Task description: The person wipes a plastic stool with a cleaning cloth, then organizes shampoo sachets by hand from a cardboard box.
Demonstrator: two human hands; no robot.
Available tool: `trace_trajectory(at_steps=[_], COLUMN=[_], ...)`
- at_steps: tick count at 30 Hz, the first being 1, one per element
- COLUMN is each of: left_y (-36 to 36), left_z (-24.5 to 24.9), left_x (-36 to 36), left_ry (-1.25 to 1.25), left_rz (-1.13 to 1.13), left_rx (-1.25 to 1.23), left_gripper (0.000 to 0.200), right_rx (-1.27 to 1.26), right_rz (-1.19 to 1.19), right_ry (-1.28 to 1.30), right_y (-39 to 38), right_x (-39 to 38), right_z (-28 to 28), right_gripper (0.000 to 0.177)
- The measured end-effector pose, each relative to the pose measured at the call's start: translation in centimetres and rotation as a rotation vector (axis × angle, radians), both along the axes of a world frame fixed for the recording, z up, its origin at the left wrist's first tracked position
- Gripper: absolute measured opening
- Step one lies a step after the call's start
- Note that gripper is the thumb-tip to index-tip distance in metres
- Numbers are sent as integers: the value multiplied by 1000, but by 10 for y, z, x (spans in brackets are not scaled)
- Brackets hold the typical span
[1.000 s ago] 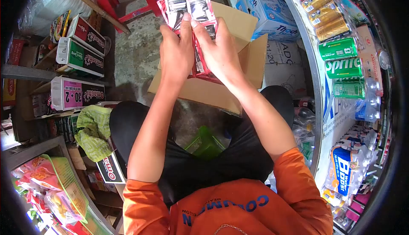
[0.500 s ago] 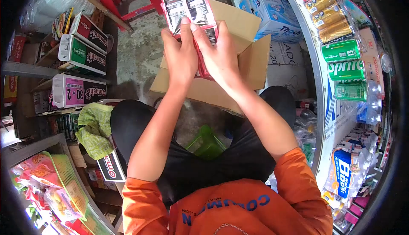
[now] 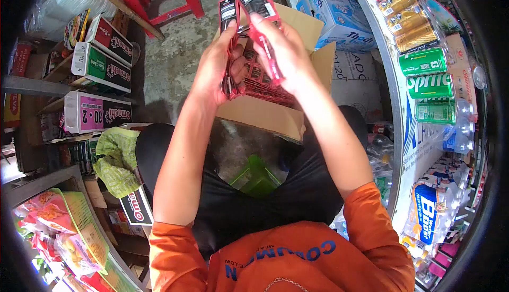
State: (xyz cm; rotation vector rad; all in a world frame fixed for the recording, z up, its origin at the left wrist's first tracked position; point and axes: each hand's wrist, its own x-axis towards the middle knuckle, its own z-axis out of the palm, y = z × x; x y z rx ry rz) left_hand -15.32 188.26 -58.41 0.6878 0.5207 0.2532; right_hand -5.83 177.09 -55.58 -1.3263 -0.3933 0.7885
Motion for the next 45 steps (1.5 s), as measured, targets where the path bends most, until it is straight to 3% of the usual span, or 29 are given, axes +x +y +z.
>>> trace_trajectory(at_steps=[4, 5, 9, 11, 14, 15, 17, 19, 20, 22, 24, 26, 27, 29, 31, 33, 34, 36, 37, 38, 40, 41, 43, 45], left_y=[-2, 2, 15, 20, 16, 13, 17, 17, 15, 15, 15, 19, 19, 15, 13, 12, 13, 15, 16, 16, 17, 18, 21, 15], left_z=[12, 15, 0, -3, 3, 6, -9, -13, -9, -3, 7, 9, 17, 36, 45, 50, 53, 57, 61, 64, 67, 65, 66, 69], left_x=[-2, -10, -11, -14, -24, -27, -30, -34, -38, -43, -50, -51, -54, -67, -73, -74, -76, -83, -85, -86, -83, -84, -87, -88], left_ry=[101, 172, 44, 62, 116, 198, 122, 56, 37, 17, -24, -96, -101, -171, -210, -257, -261, -280, -298, -234, -259, -280, -322, -300], left_rz=[174, 129, 362, 413, 389, 412, 399, 392, 383, 422, 436, 413, 409, 350, 313, 287, 248, 208, 175, 166, 172, 140, 78, 225], left_rx=[134, 93, 13, 16, 27, 62, 62, 31, -2, 0, -22, -57, -8, -49, 17, 76, 103, 139, 178, 171, 200, 213, 238, 303], left_gripper=[40, 40, 37, 37, 39, 42, 48, 50, 50, 53, 55, 57, 62, 69, 76, 77, 79, 79, 79, 79, 80, 79, 80, 78], right_rx=[-27, -25, -240, -306, -488, -462, -811, -551, -528, -901, -994, -1069, -814, -671, -199, -83, -291, -335, -502, -444, -62, -195, -112, 0], right_rz=[-68, -90, -113, -9, 171, 211, 421, 381, 420, 414, 554, 654, 493, 544, 581, 691, 746, 971, 1114, 1156, 1184, 1129, 1011, 835], right_ry=[-38, -62, -234, -214, -887, -888, -591, -944, -954, -1098, -1123, -1176, -1458, -1218, -758, -631, -859, -579, -544, -603, -421, -523, -380, -350], right_y=[-11, -14, -19, -28, -29, -27, -24, -27, -24, -18, -12, 0, 4, 27, 66, 105, 123, 158, 167, 182, 192, 191, 190, 181], right_x=[16, 22, 43, 52, 64, 63, 50, 45, 40, 23, 16, 12, -5, -43, -66, -111, -145, -174, -187, -196, -208, -205, -200, -175], right_z=[14, 14, -5, -16, -57, -53, -43, -66, -71, -68, -79, -104, -108, -87, -124, -127, -93, -100, -82, -104, -114, -106, -101, -84], right_gripper=[37, 38, 46, 53, 56, 56, 53, 51, 51, 54, 56, 57, 57, 52, 41, 43, 47, 57, 65, 70, 50, 38, 34, 37])
